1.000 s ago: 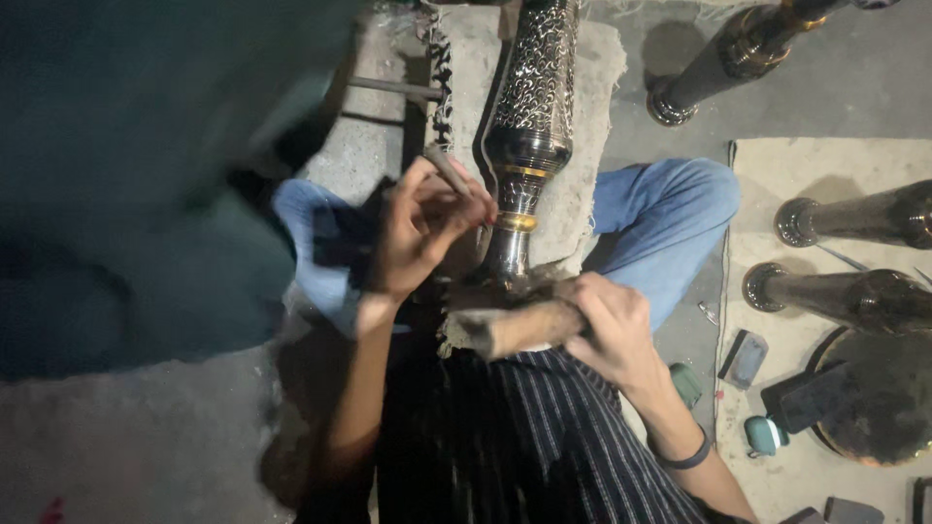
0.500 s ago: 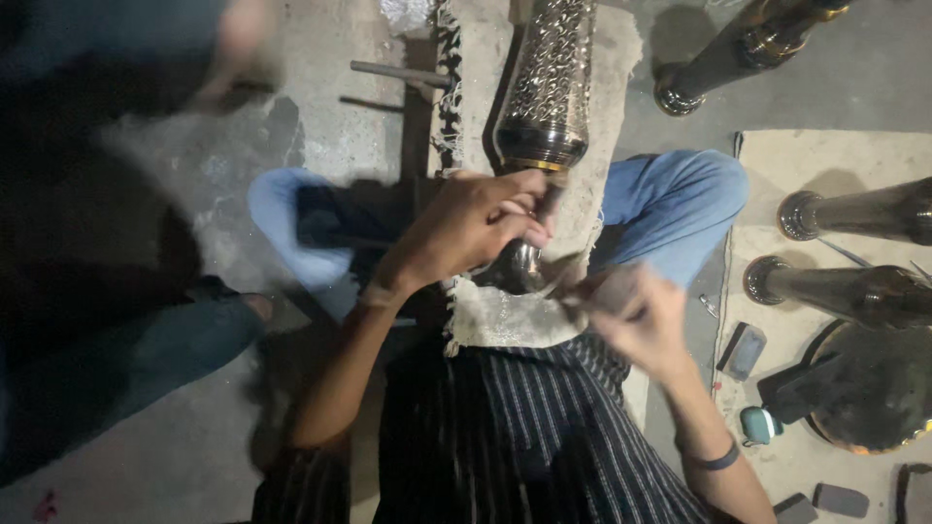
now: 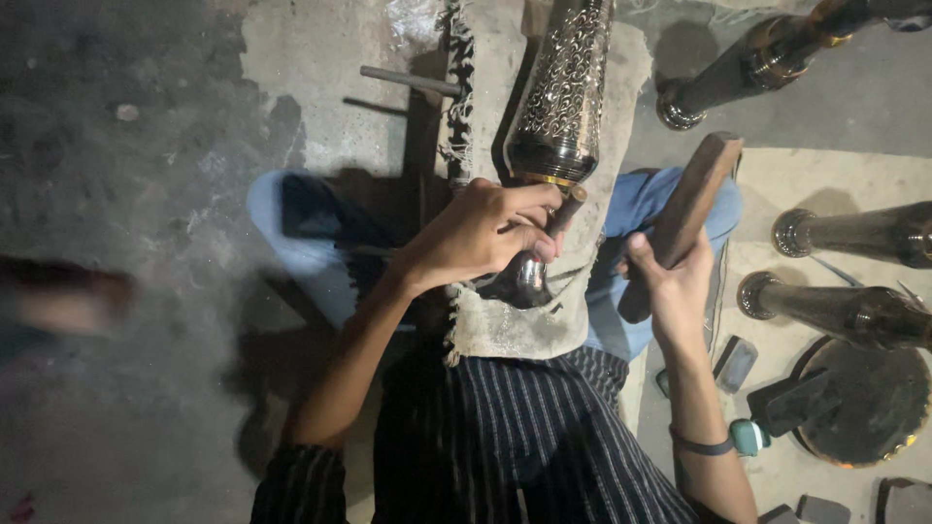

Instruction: The person sits on the floor holding an ornate brass vase between their legs and rubs its surface with a wooden block and a small stick, working over the vase's body and neck. They reposition the vase and continue rubbing the metal surface throughout the episode.

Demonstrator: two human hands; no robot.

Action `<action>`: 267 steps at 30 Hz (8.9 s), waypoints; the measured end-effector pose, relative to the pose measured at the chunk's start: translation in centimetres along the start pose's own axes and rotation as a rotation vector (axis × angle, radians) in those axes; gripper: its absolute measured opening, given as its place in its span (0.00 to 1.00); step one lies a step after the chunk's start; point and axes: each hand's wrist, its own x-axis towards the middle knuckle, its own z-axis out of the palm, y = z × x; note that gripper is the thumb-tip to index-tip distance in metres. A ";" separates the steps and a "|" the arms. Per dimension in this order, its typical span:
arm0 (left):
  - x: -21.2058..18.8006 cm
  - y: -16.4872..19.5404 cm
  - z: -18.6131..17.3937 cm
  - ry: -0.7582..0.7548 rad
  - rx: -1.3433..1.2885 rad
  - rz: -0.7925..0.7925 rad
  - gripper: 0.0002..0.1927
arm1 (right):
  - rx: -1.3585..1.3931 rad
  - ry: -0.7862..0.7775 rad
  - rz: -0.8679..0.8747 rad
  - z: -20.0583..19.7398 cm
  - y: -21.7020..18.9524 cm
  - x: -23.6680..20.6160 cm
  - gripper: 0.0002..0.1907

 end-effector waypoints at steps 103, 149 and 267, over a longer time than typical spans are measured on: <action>-20.4 -1.6 2.8 0.437 -0.136 -0.231 0.13 | 0.273 -0.027 0.300 5.5 -0.2 -14.3 0.25; -28.3 -4.5 13.0 0.357 -0.350 -0.337 0.13 | 0.207 -0.158 0.267 -1.5 6.4 -24.3 0.40; -13.6 2.2 11.9 -0.252 0.045 0.112 0.21 | -0.189 0.006 -0.060 -4.7 3.8 -21.2 0.20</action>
